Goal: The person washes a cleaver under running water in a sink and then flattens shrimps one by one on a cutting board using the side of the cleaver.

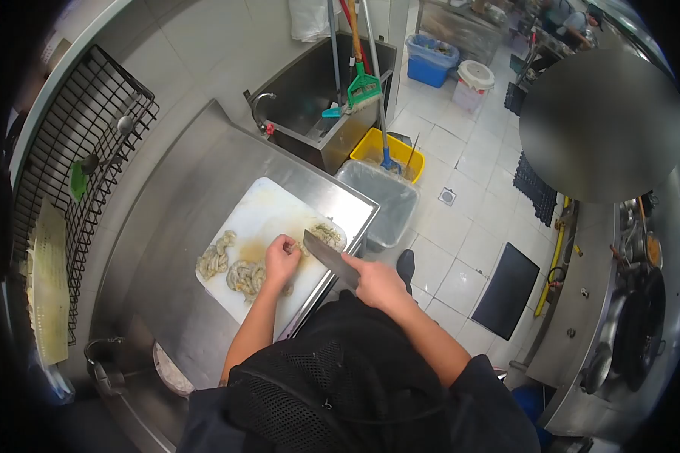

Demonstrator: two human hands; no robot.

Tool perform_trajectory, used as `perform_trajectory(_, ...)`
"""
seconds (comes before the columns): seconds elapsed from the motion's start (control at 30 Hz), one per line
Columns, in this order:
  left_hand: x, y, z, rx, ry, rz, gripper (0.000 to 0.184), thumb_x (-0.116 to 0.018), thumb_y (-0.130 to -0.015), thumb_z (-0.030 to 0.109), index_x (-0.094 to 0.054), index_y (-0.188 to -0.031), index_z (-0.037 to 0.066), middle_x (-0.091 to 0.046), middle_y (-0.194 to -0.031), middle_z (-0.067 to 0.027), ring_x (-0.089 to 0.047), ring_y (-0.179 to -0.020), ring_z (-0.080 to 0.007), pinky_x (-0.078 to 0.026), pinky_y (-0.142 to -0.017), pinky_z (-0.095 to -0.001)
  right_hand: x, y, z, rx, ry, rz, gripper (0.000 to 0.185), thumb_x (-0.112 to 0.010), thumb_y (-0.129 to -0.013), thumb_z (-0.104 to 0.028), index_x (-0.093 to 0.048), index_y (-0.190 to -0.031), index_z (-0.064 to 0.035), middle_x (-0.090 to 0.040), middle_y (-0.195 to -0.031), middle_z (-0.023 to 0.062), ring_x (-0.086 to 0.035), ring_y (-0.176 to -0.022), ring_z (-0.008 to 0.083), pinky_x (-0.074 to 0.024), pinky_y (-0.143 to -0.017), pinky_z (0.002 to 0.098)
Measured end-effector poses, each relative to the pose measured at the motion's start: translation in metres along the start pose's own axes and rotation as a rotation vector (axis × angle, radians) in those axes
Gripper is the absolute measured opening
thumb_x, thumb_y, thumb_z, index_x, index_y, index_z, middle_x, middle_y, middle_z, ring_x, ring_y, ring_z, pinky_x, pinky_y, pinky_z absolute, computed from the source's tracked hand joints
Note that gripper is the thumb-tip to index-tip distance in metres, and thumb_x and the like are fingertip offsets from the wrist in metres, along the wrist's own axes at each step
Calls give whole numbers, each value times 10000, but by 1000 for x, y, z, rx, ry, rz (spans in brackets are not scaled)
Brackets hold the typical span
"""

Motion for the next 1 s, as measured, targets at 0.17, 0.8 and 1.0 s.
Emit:
perform_trajectory(0.17, 2, 3, 0, -90, -90, 56, 151, -693, -747, 90, -622, -856, 15, -622, -744, -136, -609, -681, -258, -507, -661, -388, 8, 8, -2, -48, 11, 12, 732, -588, -845, -27, -508, -1526, -284, -711, -1041, 240, -683, -961, 445, -548, -845, 525)
perform_trajectory(0.8, 59, 21, -3, -25, 321, 226, 170, -690, -820, -60, -672, -962, 32, -701, -953, -35, -646, -857, -125, -536, -798, -272, -14, 5, 12, -19, 7, 25, 726, -612, -886, -72, -480, -1536, -367, -708, -1009, 249, -682, -969, 440, -544, -850, 519)
perform_trajectory(1.0, 84, 32, -10, 161, 564, 418, 183, -779, -865, 18, -695, -1028, 18, -661, -902, -7, -585, -809, -73, -505, -733, -226, -32, -5, 37, -94, -59, 32, 694, -649, -878, -105, -526, -1508, -370, -714, -1010, 272, -695, -934, 448, -545, -869, 500)
Point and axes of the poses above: each hand's wrist, its own y-axis away from the middle knuckle, its own x-axis out of the back of the hand, z = x × y, the point moved 1 cm from there along -y, towards the middle knuckle
